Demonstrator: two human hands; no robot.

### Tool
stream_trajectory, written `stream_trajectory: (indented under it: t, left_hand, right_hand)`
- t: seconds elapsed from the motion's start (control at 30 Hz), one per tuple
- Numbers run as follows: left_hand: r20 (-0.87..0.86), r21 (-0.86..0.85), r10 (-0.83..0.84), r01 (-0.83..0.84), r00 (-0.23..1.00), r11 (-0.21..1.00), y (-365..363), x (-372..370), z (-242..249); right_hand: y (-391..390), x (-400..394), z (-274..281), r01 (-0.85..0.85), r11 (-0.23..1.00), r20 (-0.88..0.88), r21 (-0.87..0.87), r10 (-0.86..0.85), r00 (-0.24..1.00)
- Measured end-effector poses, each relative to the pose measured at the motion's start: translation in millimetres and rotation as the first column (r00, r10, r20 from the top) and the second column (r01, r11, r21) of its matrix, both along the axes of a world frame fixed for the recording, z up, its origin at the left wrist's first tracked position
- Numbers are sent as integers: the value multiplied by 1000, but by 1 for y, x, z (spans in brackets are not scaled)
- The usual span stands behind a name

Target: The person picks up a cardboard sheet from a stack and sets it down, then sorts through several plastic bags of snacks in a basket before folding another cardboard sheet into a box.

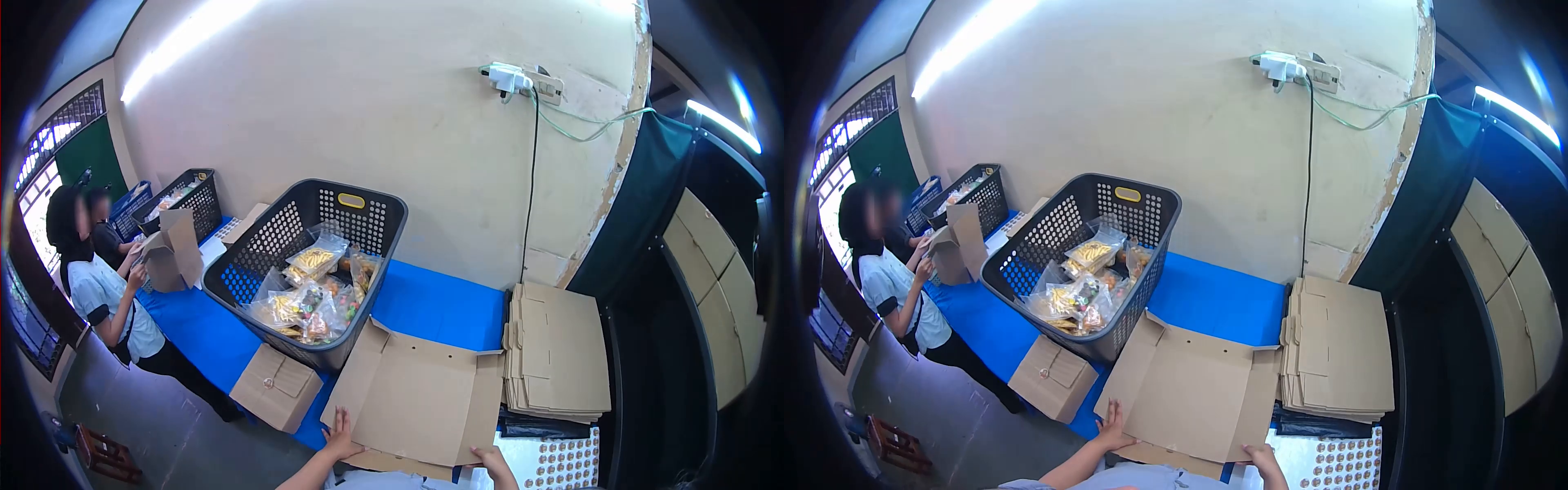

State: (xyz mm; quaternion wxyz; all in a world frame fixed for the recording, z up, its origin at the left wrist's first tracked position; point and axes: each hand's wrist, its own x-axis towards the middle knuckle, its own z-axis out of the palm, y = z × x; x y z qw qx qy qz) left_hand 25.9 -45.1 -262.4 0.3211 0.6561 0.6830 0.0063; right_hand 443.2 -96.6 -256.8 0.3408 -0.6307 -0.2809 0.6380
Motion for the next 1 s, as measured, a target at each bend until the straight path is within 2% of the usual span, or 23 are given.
stream_trajectory:
  t: [0.1, 0.2, 0.27, 0.33, 0.37, 0.4, 0.43, 0.47, 0.53, 0.57, 0.6, 0.63, 0.67, 0.73, 0.8, 0.83, 0.87, 0.9, 0.93, 0.97, 1.0]
  left_hand:
    - [-6, 12, -6, 7, 1000, 1000, 2, -1, 2]
    - [-33, 30, -33, 34, 999, 999, -1, -2, 4]
    - [-40, 35, -38, 40, 998, 999, -5, 1, 11]
    - [26, 161, 113, -115, 993, 980, -11, 7, 27]
    - [25, 156, 112, -114, 993, 981, -14, 12, 37]
    - [-1, 222, 191, -185, 982, 957, -17, 16, 51]
    - [-22, 296, 268, -249, 963, 922, -18, 18, 59]
    - [-24, 295, 264, -245, 964, 923, -21, 19, 58]
    - [210, 518, 286, -355, 935, 779, -23, 22, 55]
    - [213, 517, 284, -354, 935, 779, -22, 21, 54]
    - [299, 580, 274, -402, 914, 709, -19, 19, 54]
    - [381, 631, 258, -454, 888, 629, -15, 16, 54]
    - [383, 629, 263, -458, 886, 628, -11, 11, 55]
    - [483, 571, 289, -547, 827, 612, 2, -2, 54]
    - [482, 576, 321, -571, 815, 585, 18, -14, 34]
    - [386, 421, 324, -477, 864, 772, 25, -26, 22]
    - [292, 226, 296, -366, 910, 903, 30, -37, 9]
    - [266, 167, 171, -220, 949, 961, 33, -47, -6]
    - [273, 169, 168, -220, 947, 961, 33, -41, 7]
    - [129, 132, 200, -217, 971, 967, 31, -33, 19]
    - [-21, 89, 222, -219, 975, 972, 27, -27, 28]
  right_hand:
    - [-3, 4, 25, 143, 989, -259, 26, -131, 957]
    - [-3, 7, 34, 172, 985, -329, 8, -160, 931]
    - [0, 1, 52, 169, 985, -287, 43, -149, 946]
    - [-1, 2, 55, 183, 980, -318, 77, -149, 936]
    - [-1, 1, 60, 181, 979, -325, 87, -144, 935]
    - [-4, 3, 60, 184, 980, -324, 78, -150, 934]
    - [-3, 4, 58, 213, 975, -422, 60, -169, 891]
    - [-2, 5, 59, 241, 970, -514, 42, -186, 838]
    - [-2, -2, 72, 303, 953, -560, 16, -242, 792]
    - [0, -1, 69, 399, 916, -677, -34, -315, 665]
    - [2, -3, 71, 481, 871, -771, -99, -373, 516]
    - [6, -2, 75, 502, 856, -812, -125, -378, 443]
    - [11, -2, 79, 498, 858, -811, -125, -377, 447]
    - [20, -13, 104, 619, 778, -769, -111, -462, 442]
    - [30, -11, 107, 615, 786, -837, -51, -370, 402]
    - [36, -14, 119, 647, 761, -858, -58, -370, 358]
    - [40, -16, 129, 676, 734, -877, -65, -366, 313]
    - [47, -14, 132, 677, 733, -877, -58, -362, 317]
    - [56, -11, 131, 636, 770, -966, 47, -127, 224]
    - [64, -8, 131, 605, 780, -987, 161, 115, 115]
    - [73, -10, 141, 605, 780, -986, 164, 112, 122]
